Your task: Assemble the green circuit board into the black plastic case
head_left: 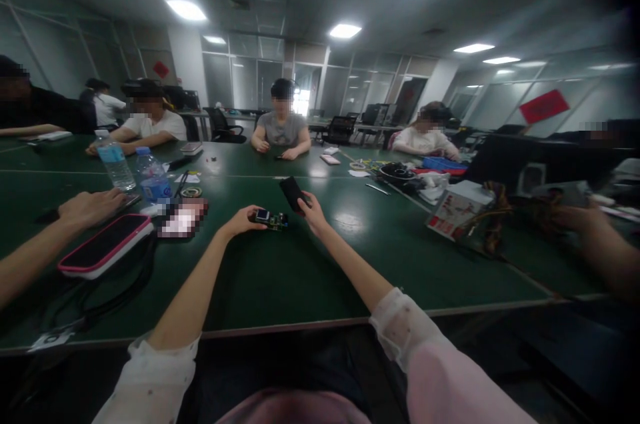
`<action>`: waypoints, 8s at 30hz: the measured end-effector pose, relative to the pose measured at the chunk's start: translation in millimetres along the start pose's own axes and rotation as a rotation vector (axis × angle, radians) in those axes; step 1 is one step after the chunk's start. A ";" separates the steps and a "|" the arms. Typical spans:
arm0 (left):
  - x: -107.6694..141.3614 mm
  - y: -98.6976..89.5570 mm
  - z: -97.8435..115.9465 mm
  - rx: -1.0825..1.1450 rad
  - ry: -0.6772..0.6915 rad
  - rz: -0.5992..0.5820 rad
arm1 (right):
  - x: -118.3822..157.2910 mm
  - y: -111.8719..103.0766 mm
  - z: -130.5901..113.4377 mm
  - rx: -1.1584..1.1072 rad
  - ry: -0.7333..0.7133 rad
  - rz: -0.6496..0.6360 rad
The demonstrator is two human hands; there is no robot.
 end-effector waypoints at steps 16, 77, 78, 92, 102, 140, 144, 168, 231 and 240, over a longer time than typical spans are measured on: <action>0.8 2.3 2.6 0.000 -0.019 0.029 | 30.4 7.3 -63.7 0.083 -0.295 -0.116; 4.1 41.0 20.0 0.313 -0.205 0.029 | 43.8 48.3 -4.0 -0.856 0.541 -0.026; 4.5 39.7 21.3 0.323 -0.197 0.030 | 43.8 48.7 -4.5 -0.857 0.543 -0.039; 12.2 35.7 33.4 0.336 -0.170 -0.028 | 47.6 58.1 -12.0 -0.888 0.532 -0.305; 15.6 30.8 29.7 0.241 -0.170 -0.028 | 44.5 58.7 -5.2 -0.844 0.480 -0.274; 11.6 31.6 18.7 0.231 -0.220 0.003 | 45.1 57.1 -7.0 -0.784 0.479 -0.243; 10.2 30.8 17.8 0.204 -0.211 0.023 | 45.3 56.8 -7.4 -0.780 0.466 -0.234; 12.2 32.2 30.9 0.117 -0.156 0.012 | 45.4 52.1 -12.9 -0.692 0.337 -0.219; -7.6 26.5 11.2 0.020 -0.266 -0.077 | 27.9 50.8 -11.2 -0.749 0.642 -0.319; -5.5 27.6 10.9 0.010 -0.199 -0.047 | 32.1 49.4 -9.7 -0.736 0.555 -0.308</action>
Point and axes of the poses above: each hand's wrist, its own x-axis away from the middle knuckle, its own y-axis out of the palm, z = x × y, the point moved 7 cm from there along -x, towards the middle knuckle
